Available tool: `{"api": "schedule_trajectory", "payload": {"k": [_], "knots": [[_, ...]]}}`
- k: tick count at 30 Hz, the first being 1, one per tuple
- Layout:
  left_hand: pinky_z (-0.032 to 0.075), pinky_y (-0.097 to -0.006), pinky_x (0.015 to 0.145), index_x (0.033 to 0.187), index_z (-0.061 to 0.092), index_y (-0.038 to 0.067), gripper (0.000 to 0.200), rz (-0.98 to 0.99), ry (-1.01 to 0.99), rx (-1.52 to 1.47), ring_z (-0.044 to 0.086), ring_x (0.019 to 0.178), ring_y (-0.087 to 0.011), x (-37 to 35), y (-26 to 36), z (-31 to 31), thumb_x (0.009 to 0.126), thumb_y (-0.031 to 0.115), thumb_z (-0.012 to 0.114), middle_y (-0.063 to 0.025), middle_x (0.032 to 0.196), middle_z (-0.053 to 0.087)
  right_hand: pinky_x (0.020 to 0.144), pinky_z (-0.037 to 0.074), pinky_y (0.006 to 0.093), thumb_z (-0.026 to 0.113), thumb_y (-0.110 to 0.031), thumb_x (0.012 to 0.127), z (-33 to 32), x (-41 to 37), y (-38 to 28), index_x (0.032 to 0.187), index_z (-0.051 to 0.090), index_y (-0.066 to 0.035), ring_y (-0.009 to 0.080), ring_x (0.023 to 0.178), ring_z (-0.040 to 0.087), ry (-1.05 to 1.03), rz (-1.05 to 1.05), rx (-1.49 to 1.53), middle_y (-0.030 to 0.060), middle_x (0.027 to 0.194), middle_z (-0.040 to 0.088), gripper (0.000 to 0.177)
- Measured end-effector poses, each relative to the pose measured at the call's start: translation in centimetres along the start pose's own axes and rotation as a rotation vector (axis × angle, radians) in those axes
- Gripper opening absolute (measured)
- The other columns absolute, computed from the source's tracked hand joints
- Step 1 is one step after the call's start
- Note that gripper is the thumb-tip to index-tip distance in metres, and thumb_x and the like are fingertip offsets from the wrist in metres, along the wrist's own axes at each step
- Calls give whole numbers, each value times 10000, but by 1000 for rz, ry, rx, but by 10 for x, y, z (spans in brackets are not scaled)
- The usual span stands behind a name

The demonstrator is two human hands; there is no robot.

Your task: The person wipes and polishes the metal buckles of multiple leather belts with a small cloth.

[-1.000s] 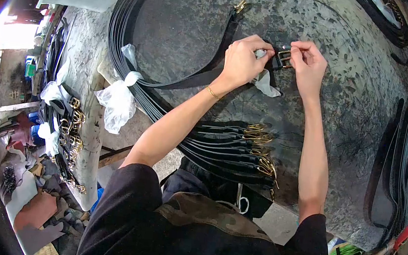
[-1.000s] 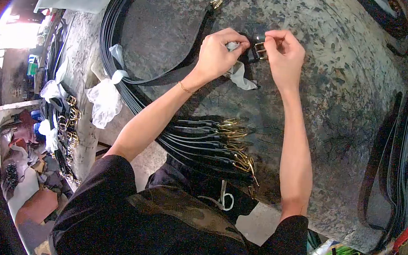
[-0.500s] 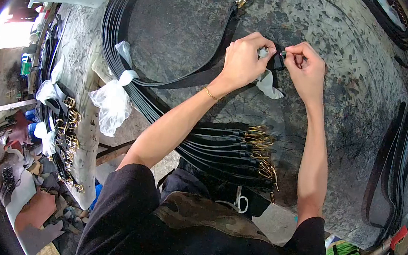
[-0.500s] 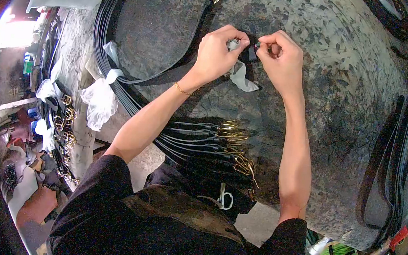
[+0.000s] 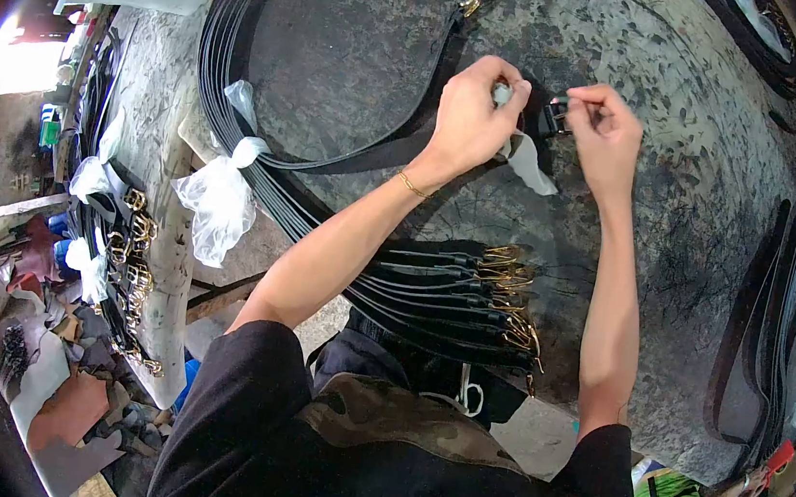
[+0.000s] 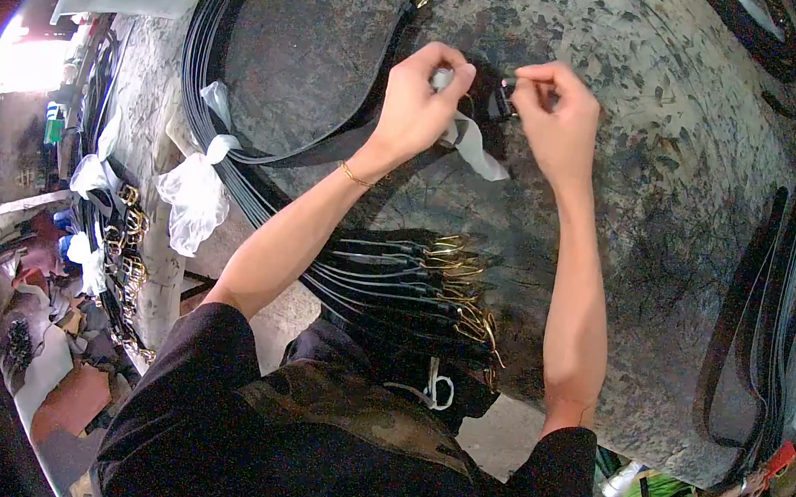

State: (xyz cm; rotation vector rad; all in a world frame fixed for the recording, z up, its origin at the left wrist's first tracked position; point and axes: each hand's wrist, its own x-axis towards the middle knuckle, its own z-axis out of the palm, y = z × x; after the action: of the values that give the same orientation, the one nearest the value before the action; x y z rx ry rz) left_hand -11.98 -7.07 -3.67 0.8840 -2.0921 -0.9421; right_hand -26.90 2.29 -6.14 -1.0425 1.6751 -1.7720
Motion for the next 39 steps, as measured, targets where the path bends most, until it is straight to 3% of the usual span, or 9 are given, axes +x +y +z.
{"api": "schedule_trajectory", "payload": {"k": [2, 3, 6, 10, 11, 18, 21, 31, 39], "knots": [[471, -357, 631, 951, 527, 5, 272, -173, -19, -171, 558, 631, -253, -1, 9, -11, 782, 141, 692, -116, 738, 565, 604, 413, 221, 637, 5, 901, -8, 3, 0, 981, 672, 29, 71, 654, 532, 12, 73, 112, -8, 779, 608, 90], [444, -339, 645, 1013, 424, 18, 358, -91, -54, -241, 479, 681, -205, -2, 2, -13, 751, 116, 647, -103, 810, 484, 616, 424, 222, 635, 8, 906, -12, 5, 2, 986, 669, 34, 81, 666, 546, 16, 106, 235, 5, 780, 613, 90], [435, -332, 668, 1043, 398, 24, 392, 107, -62, -293, 482, 753, -203, -2, -10, -12, 721, 72, 616, -119, 933, 455, 644, 456, 232, 623, 15, 920, -15, 8, 3, 989, 660, 47, 108, 695, 568, 27, 134, 398, 42, 813, 625, 85], [465, -358, 719, 1030, 391, 21, 378, 274, -115, -123, 531, 797, -303, -6, -6, 1, 715, -103, 558, -163, 1007, 484, 674, 484, 257, 628, 10, 923, -18, 9, 5, 1001, 648, 58, 123, 742, 571, 40, 180, 571, 67, 876, 619, 94], [499, -379, 768, 1024, 475, 2, 341, 294, -81, -113, 580, 866, -362, -7, -3, 1, 732, -152, 562, -174, 1039, 565, 682, 491, 266, 631, 6, 925, -19, 9, 6, 1006, 645, 59, 127, 754, 571, 34, 178, 621, 73, 893, 615, 97], [503, -393, 833, 967, 670, 15, 195, 345, -126, -46, 627, 945, -286, -11, 3, 6, 785, -54, 663, -100, 1041, 672, 720, 523, 285, 626, 4, 932, -20, 9, 8, 1013, 646, 46, 117, 820, 574, 26, 185, 645, 59, 898, 608, 94], [482, -368, 825, 976, 688, 40, 184, 552, -82, 330, 616, 962, -238, -8, 8, 9, 817, 129, 703, -62, 1043, 672, 727, 530, 292, 622, 8, 933, -22, 10, 9, 1013, 648, 40, 112, 843, 573, 33, 211, 639, 54, 897, 607, 90], [471, -417, 835, 1011, 701, 82, 195, 567, -35, 530, 553, 1024, -285, -11, 17, 11, 841, 172, 672, -67, 991, 610, 764, 561, 320, 617, 8, 935, -23, 10, 9, 1007, 648, 42, 119, 825, 591, 41, 196, 682, 57, 900, 612, 85], [454, -395, 814, 866, 685, -7, 111, 228, 34, 165, 563, 960, -285, -5, -3, 1, 801, 62, 626, -124, 926, 622, 913, 591, 389, 574, 29, 943, -22, 11, 12, 997, 630, 60, 127, 800, 611, 30, 180, 699, 58, 863, 596, 84]]}}
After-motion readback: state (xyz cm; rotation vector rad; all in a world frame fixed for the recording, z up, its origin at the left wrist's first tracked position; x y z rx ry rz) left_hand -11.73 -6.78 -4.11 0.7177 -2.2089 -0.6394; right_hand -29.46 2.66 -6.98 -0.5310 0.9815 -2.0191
